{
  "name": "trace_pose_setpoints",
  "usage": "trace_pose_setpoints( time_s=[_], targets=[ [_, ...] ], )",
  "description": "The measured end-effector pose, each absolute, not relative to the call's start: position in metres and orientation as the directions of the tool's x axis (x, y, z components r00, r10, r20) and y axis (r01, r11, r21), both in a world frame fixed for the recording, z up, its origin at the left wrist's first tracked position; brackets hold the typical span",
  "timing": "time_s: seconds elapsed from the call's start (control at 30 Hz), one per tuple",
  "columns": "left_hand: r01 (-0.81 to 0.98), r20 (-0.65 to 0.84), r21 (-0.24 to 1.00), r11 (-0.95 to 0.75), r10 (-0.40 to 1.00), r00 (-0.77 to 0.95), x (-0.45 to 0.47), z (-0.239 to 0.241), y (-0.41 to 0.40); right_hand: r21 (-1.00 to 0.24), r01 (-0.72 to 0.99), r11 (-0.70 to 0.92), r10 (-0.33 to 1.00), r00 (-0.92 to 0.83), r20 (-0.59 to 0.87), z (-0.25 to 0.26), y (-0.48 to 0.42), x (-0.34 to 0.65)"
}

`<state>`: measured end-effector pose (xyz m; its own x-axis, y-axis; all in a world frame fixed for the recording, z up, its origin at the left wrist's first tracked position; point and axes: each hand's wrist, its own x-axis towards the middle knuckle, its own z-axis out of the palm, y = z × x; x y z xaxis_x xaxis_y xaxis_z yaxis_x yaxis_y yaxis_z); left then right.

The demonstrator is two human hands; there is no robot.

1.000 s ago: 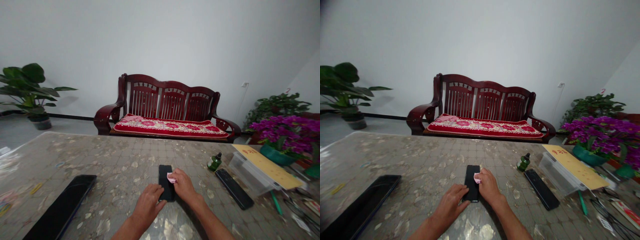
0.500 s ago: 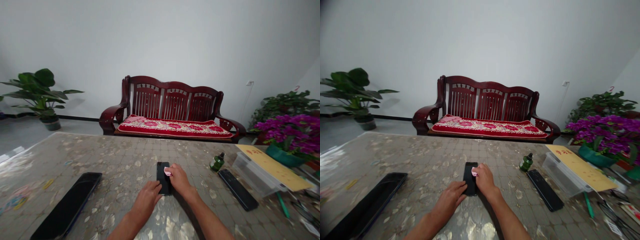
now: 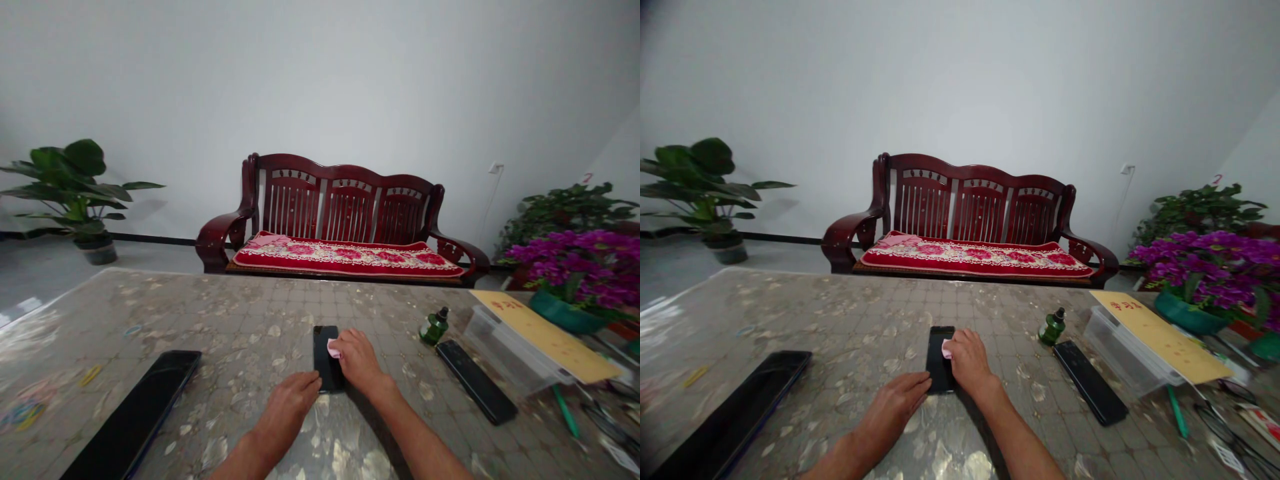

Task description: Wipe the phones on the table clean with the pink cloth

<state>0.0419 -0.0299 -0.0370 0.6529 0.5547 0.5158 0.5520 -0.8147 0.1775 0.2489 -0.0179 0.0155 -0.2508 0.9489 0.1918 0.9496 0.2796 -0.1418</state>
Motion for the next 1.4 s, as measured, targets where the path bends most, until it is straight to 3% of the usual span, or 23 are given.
trace_pose_setpoints(
  time_s=[0.27,0.5,0.77,1.0,1.27,1.4],
  targets=[
    [0.533,0.566,0.197,-0.823,0.539,0.624,0.043,-0.033,-0.03,-0.177,0.917,0.358,0.926,-0.325,0.193,0.015,-0.029,0.247],
    [0.547,0.557,0.181,-0.818,0.543,0.628,0.042,-0.034,-0.03,-0.142,0.96,0.24,0.959,-0.211,0.191,0.02,-0.005,0.231],
    [0.534,0.558,0.214,-0.818,0.551,0.621,0.044,-0.029,-0.031,-0.182,0.924,0.336,0.937,-0.308,0.164,0.015,-0.018,0.229],
    [0.539,0.573,0.204,-0.817,0.546,0.611,0.044,-0.037,-0.03,-0.187,0.945,0.27,0.953,-0.235,0.19,0.015,0.01,0.221],
    [0.54,0.563,0.207,-0.816,0.551,0.617,0.045,-0.033,-0.031,-0.164,0.917,0.364,0.924,-0.334,0.186,0.017,-0.006,0.222],
    [0.551,0.55,0.222,-0.804,0.57,0.61,0.045,-0.032,-0.032,-0.169,0.932,0.321,0.938,-0.288,0.193,0.019,0.002,0.224]
  ],
)
